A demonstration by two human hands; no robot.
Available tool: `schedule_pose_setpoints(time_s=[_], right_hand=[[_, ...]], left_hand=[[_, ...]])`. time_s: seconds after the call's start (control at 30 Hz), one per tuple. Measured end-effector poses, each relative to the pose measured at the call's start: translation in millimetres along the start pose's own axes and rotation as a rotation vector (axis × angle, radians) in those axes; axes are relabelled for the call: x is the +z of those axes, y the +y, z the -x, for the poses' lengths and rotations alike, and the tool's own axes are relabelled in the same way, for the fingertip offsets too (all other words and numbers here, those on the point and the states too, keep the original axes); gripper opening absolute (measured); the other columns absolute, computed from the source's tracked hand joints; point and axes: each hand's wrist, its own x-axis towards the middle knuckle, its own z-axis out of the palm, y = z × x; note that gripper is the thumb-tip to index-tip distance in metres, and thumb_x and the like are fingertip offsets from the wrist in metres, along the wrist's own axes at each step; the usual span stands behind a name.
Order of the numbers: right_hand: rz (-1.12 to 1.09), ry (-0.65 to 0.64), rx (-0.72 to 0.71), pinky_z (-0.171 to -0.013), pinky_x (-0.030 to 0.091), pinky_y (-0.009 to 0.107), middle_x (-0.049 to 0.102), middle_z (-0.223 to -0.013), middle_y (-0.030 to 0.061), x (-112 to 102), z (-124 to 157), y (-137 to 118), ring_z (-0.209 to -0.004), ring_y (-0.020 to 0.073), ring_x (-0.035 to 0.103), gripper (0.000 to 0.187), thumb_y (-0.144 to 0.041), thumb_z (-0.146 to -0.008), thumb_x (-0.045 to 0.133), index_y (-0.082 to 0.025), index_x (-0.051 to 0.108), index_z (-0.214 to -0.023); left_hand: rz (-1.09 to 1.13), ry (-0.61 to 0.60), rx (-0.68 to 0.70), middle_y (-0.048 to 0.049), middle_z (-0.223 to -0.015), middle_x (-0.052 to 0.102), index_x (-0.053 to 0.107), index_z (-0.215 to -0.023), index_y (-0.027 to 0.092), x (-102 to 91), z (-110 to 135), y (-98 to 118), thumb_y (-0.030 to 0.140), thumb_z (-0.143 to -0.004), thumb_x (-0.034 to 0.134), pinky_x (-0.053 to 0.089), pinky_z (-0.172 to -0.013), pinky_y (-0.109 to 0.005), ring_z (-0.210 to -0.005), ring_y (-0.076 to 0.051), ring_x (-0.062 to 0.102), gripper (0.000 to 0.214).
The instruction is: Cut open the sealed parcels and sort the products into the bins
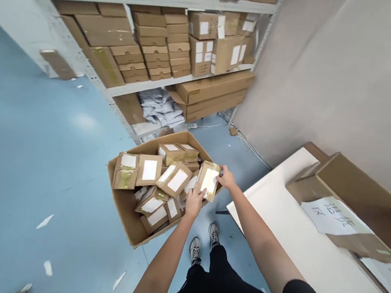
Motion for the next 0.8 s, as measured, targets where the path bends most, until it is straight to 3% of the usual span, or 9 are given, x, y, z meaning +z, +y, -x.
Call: schedule_pose_setpoints(time_s=[0.13, 0.23, 0.33, 0.47, 0.53, 0.6, 0.7, 0.8], right_hand=[[-0.163, 0.152, 0.079, -0.084, 0.056, 0.034, 0.069, -0.130, 0.0044, -36, 40, 49, -0.089, 0.0201, 0.072, 0.052, -0.027, -0.078, 0.071, -0.027, 0.052, -0.126], [-0.192, 0.308, 0.101, -0.090, 0.056, 0.036, 0.065, -0.135, 0.0057, -65, 79, 89, -0.100, 0.0211, 0.070, 0.051, -0.029, -0.078, 0.069, -0.026, 0.051, -0.125], [-0.131, 0.437, 0.163, -0.098, 0.054, 0.040, 0.060, -0.137, 0.0086, -93, 128, 138, -0.114, 0.0253, 0.064, 0.050, -0.031, -0.079, 0.068, -0.025, 0.051, -0.126], [-0.059, 0.512, 0.340, -0.108, 0.050, 0.043, 0.053, -0.145, 0.0116, -124, 201, 221, -0.130, 0.0289, 0.055, 0.055, -0.030, -0.080, 0.070, -0.023, 0.052, -0.132], [-0.043, 0.477, 0.452, -0.116, 0.044, 0.043, 0.045, -0.156, 0.0151, -130, 240, 263, -0.143, 0.0304, 0.046, 0.063, -0.031, -0.082, 0.071, -0.021, 0.050, -0.140], [-0.047, 0.355, 0.586, -0.121, 0.038, 0.044, 0.032, -0.168, 0.0185, -126, 282, 299, -0.152, 0.0325, 0.037, 0.079, -0.033, -0.084, 0.074, -0.020, 0.041, -0.154], [-0.041, 0.113, 0.762, -0.123, 0.032, 0.051, 0.007, -0.179, 0.0187, -107, 343, 335, -0.162, 0.0374, 0.018, 0.105, -0.042, -0.087, 0.074, -0.026, 0.014, -0.171], [0.026, 0.030, 0.814, -0.125, 0.023, 0.059, -0.012, -0.180, 0.0129, -86, 393, 353, -0.165, 0.0389, -0.003, 0.105, -0.057, -0.096, 0.063, -0.032, -0.003, -0.173]], left_hand=[[0.029, 0.027, 0.174, -0.0091, -0.164, 0.046, 0.066, -0.144, 0.039, 3.5, 2, 41, 0.015, -0.092, 0.072, 0.052, -0.107, -0.051, -0.125, -0.032, 0.056, 0.058], [0.061, -0.004, 0.285, -0.0097, -0.165, 0.045, 0.065, -0.145, 0.039, 8.4, 3, 85, 0.018, -0.096, 0.068, 0.051, -0.108, -0.051, -0.123, -0.031, 0.058, 0.054], [0.097, -0.076, 0.384, -0.0094, -0.164, 0.046, 0.065, -0.145, 0.039, 19.7, 8, 143, 0.019, -0.096, 0.068, 0.051, -0.110, -0.050, -0.124, -0.030, 0.058, 0.052], [0.152, -0.210, 0.535, -0.0100, -0.165, 0.044, 0.064, -0.147, 0.037, 49.0, 28, 233, 0.028, -0.095, 0.073, 0.051, -0.113, -0.052, -0.128, -0.032, 0.058, 0.054], [0.146, -0.321, 0.599, -0.0106, -0.165, 0.045, 0.060, -0.150, 0.036, 67.2, 43, 279, 0.031, -0.096, 0.072, 0.052, -0.112, -0.051, -0.130, -0.031, 0.058, 0.056], [0.083, -0.501, 0.652, -0.0108, -0.166, 0.045, 0.055, -0.155, 0.036, 84.2, 58, 320, 0.032, -0.096, 0.072, 0.053, -0.111, -0.049, -0.132, -0.031, 0.058, 0.061], [-0.059, -0.767, 0.757, -0.0097, -0.173, 0.035, 0.041, -0.163, 0.040, 102.5, 78, 371, 0.030, -0.091, 0.078, 0.055, -0.107, -0.046, -0.135, -0.032, 0.059, 0.081], [-0.121, -0.806, 0.838, -0.0095, -0.179, 0.020, 0.036, -0.165, 0.040, 110.4, 86, 406, 0.032, -0.092, 0.076, 0.055, -0.108, -0.047, -0.139, -0.033, 0.056, 0.083]])
